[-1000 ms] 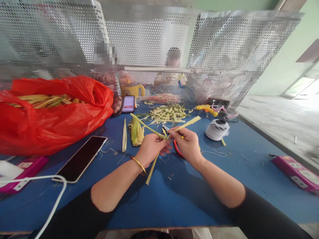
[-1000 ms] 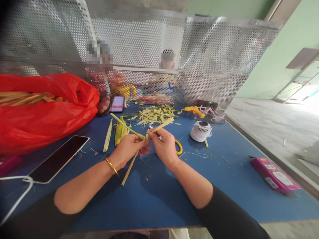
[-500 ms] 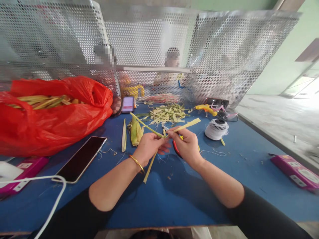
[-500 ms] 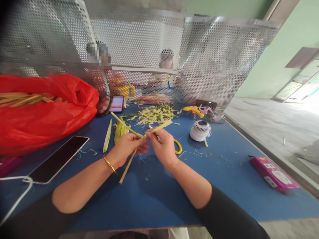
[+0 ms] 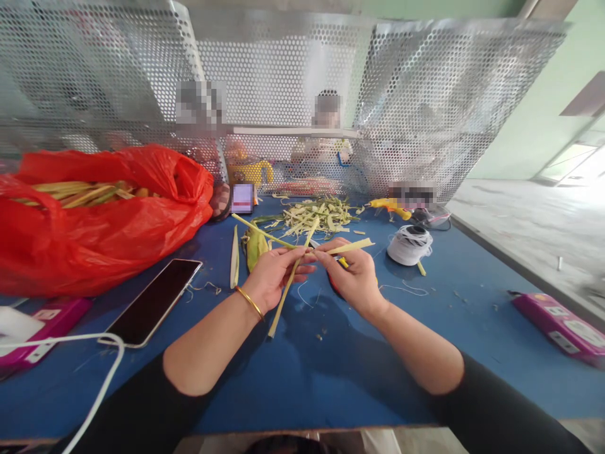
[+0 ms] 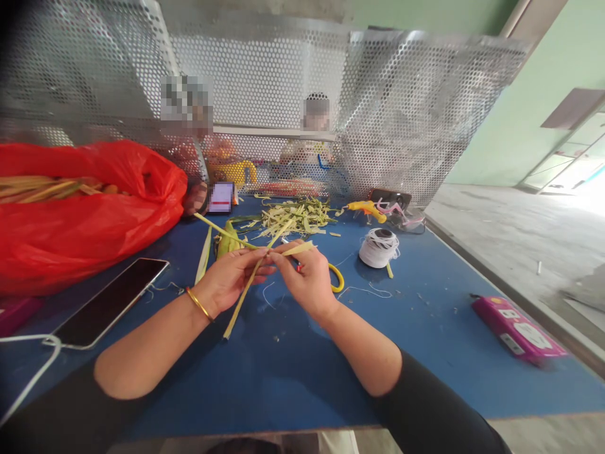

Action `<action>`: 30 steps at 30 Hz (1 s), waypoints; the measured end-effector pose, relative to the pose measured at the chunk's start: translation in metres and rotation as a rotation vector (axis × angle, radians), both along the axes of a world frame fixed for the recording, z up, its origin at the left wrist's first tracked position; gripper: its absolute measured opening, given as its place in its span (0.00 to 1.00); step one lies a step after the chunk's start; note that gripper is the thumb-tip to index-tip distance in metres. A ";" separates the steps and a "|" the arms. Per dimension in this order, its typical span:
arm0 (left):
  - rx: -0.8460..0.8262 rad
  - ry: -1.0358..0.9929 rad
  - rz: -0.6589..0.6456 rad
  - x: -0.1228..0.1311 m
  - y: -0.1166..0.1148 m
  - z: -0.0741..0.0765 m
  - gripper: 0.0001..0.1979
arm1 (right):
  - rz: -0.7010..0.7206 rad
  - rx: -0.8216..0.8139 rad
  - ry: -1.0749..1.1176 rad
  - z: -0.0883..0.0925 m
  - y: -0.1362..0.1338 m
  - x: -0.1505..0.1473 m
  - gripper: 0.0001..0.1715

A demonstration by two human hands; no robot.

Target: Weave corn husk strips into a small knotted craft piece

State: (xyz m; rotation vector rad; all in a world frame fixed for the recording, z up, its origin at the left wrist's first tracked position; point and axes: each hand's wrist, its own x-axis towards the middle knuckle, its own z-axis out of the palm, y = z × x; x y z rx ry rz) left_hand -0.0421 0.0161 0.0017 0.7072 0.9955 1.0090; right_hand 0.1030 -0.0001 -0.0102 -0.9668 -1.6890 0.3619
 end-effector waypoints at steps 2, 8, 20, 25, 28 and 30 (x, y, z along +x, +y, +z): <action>-0.002 -0.022 0.002 -0.003 0.000 0.002 0.04 | -0.033 -0.027 0.074 0.000 0.001 0.001 0.08; -0.042 -0.052 0.083 -0.007 0.004 0.004 0.05 | 0.041 -0.096 0.128 0.001 0.003 0.001 0.09; 0.001 -0.057 0.074 -0.007 0.003 0.008 0.11 | 0.059 -0.091 0.062 0.001 0.000 0.000 0.10; 0.007 0.003 0.087 -0.007 0.004 0.006 0.07 | 0.089 -0.143 0.219 0.013 0.000 0.016 0.34; 0.021 0.058 0.049 -0.005 0.002 0.005 0.07 | 0.010 -0.112 0.424 0.026 0.011 0.034 0.45; 0.055 0.113 -0.018 -0.004 -0.002 0.006 0.07 | -0.086 -0.101 0.432 0.032 0.019 0.042 0.39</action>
